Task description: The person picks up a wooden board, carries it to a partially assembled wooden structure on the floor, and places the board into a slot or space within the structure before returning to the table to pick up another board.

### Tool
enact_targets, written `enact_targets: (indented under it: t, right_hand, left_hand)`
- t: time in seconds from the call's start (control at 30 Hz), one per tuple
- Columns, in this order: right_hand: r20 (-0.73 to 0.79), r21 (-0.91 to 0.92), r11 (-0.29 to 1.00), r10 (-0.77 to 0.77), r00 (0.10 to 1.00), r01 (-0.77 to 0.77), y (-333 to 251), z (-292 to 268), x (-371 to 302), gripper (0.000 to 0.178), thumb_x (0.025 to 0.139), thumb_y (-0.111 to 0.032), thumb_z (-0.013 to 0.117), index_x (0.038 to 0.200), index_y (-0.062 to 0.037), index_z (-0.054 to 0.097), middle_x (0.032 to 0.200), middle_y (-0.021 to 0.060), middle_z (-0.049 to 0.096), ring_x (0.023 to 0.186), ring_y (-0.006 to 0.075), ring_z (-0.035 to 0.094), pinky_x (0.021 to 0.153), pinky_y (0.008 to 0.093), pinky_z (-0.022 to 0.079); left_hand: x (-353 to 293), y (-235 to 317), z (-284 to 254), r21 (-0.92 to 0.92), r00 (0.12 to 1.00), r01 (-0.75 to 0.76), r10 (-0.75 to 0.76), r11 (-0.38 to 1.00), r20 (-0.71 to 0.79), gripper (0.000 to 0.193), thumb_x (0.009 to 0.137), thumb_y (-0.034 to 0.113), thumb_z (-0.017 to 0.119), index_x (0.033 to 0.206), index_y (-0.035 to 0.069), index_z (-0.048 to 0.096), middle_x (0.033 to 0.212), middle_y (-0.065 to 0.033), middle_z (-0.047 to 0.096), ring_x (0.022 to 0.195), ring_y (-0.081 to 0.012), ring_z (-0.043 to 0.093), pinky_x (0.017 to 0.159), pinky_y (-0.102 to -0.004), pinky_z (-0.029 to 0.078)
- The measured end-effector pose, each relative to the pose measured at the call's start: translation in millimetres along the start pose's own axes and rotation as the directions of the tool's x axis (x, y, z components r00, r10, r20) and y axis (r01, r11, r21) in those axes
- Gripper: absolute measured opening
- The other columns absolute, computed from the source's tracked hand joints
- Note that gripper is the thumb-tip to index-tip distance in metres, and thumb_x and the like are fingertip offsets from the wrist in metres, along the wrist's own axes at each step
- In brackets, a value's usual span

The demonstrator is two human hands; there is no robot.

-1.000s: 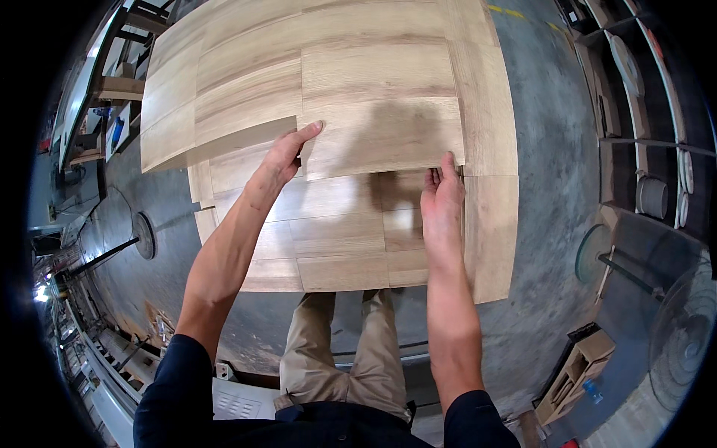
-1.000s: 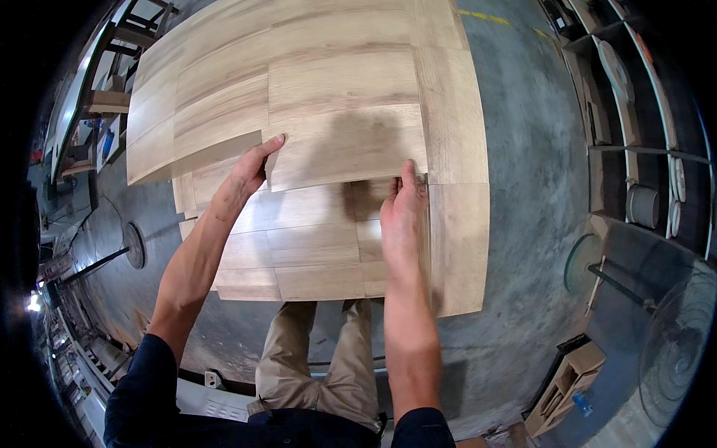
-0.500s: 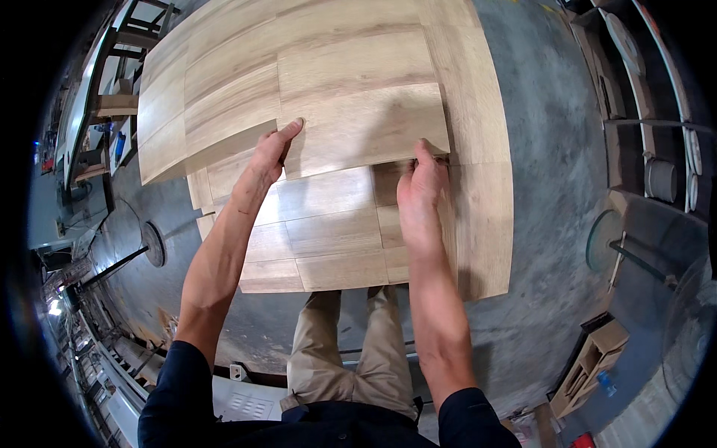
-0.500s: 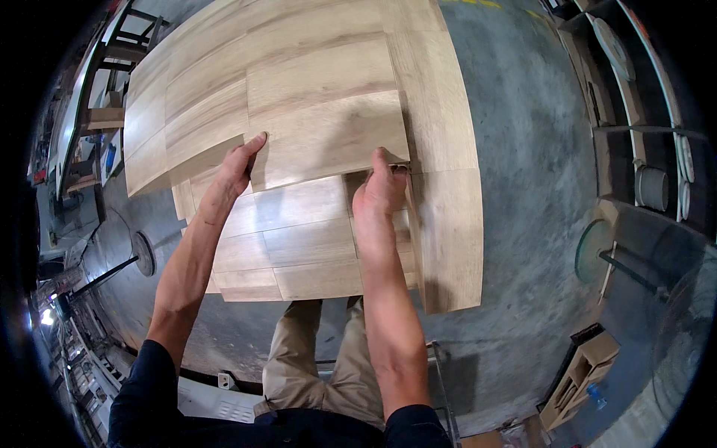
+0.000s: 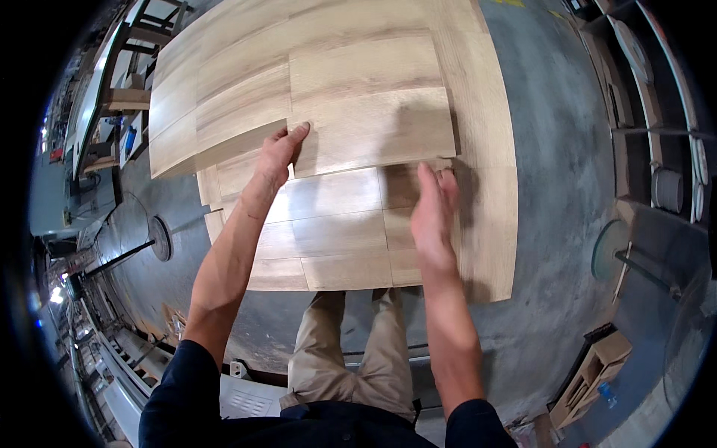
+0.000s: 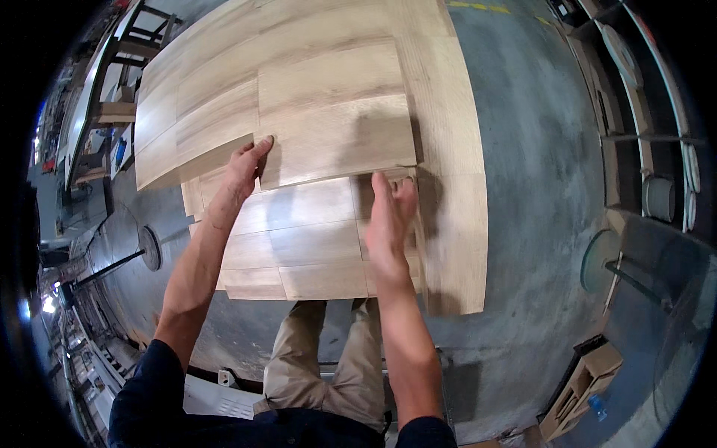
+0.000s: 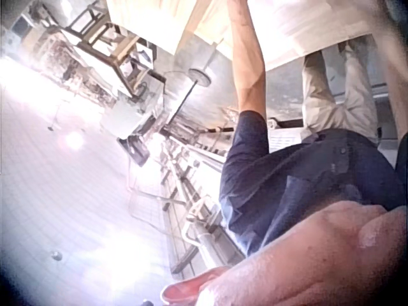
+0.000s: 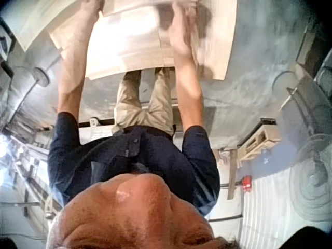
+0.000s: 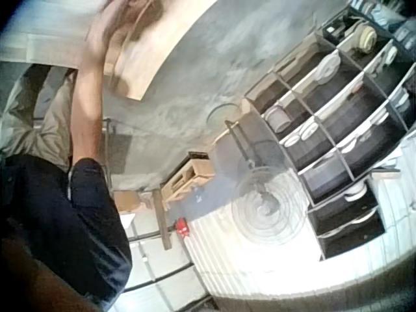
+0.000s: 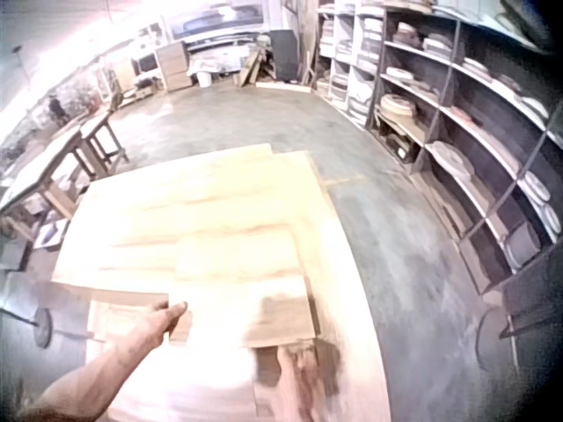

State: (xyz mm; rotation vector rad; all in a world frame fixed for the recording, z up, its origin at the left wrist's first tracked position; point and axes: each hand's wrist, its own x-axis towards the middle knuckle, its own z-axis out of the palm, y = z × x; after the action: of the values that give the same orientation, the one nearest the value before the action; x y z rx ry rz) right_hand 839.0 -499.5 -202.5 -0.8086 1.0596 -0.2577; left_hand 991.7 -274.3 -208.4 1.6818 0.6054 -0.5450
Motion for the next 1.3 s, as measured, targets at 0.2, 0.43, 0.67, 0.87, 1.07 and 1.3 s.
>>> enact_targets:
  t: [0.2,0.43,0.67,0.87,1.07,1.3]
  right_hand:
    - [0.281,-0.656,0.527,-0.495,0.822,0.541,-46,4,15,0.039,0.088,-0.018,0.059,0.12,0.0023,0.053,0.102,0.0132,0.052,0.085,0.0199,0.052,0.084,0.0327,0.042]
    - [0.262,-0.877,0.228,-0.51,0.819,0.422,-37,20,70,0.034,0.079,-0.021,0.061,0.105,-0.0006,0.065,0.103,0.0186,0.058,0.098,0.0346,0.052,0.089,0.0441,0.04]
    - [0.207,-0.715,0.516,-0.489,0.848,0.472,-35,18,52,0.026,0.078,-0.013,0.062,0.099,0.0014,0.066,0.094,0.0172,0.058,0.089,0.0299,0.055,0.08,0.0372,0.045]
    - [0.274,-0.644,0.553,-0.479,0.834,0.529,6,-33,-68,0.027,0.09,-0.008,0.057,0.114,0.0051,0.058,0.083,0.0017,0.056,0.076,0.011,0.049,0.071,0.0242,0.041]
    - [0.053,-0.277,0.961,0.007,0.999,0.008,105,-114,-89,0.031,0.085,0.001,0.059,0.117,0.0049,0.058,0.097,0.0018,0.06,0.082,0.0106,0.053,0.071,0.0228,0.044]
    - [-0.039,-0.414,0.893,0.179,0.983,-0.179,155,-123,-51,0.034,0.08,0.005,0.064,0.114,0.0063,0.06,0.106,0.0098,0.063,0.091,0.0153,0.058,0.08,0.0264,0.047]
  left_hand:
    - [-21,-18,-6,0.007,0.983,-0.168,0.167,0.986,0.082,0.015,0.088,0.018,0.062,0.08,0.005,0.06,0.063,0.0028,0.05,0.055,-0.0074,0.043,0.049,-0.0235,0.033]
    - [-28,-15,4,-0.053,0.987,-0.143,0.147,0.988,0.072,0.019,0.088,0.015,0.06,0.072,0.007,0.053,0.06,0.0038,0.045,0.051,-0.0064,0.035,0.046,-0.0247,0.027]
    - [-30,-15,-12,-0.085,0.989,-0.145,0.147,0.986,0.019,0.014,0.089,0.011,0.056,0.084,-0.001,0.061,0.065,0.0002,0.052,0.053,-0.0072,0.041,0.046,-0.0249,0.032]
    - [-104,-44,-71,-0.196,0.996,-0.091,0.087,0.976,-0.028,0.036,0.088,0.007,0.055,0.123,-0.001,0.057,0.092,-0.0019,0.063,0.073,-0.0071,0.052,0.064,-0.0216,0.041]
    - [-131,-169,-109,-0.244,0.983,0.154,-0.173,0.957,-0.057,0.036,0.082,0.002,0.064,0.117,-0.002,0.06,0.1,-0.0048,0.065,0.081,-0.0113,0.058,0.072,-0.0244,0.048]
    - [-97,-211,-143,-0.418,0.959,0.282,-0.235,0.864,0.161,0.035,0.083,0.002,0.06,0.118,-0.006,0.057,0.109,-0.0127,0.063,0.099,-0.0214,0.06,0.089,-0.0328,0.048]
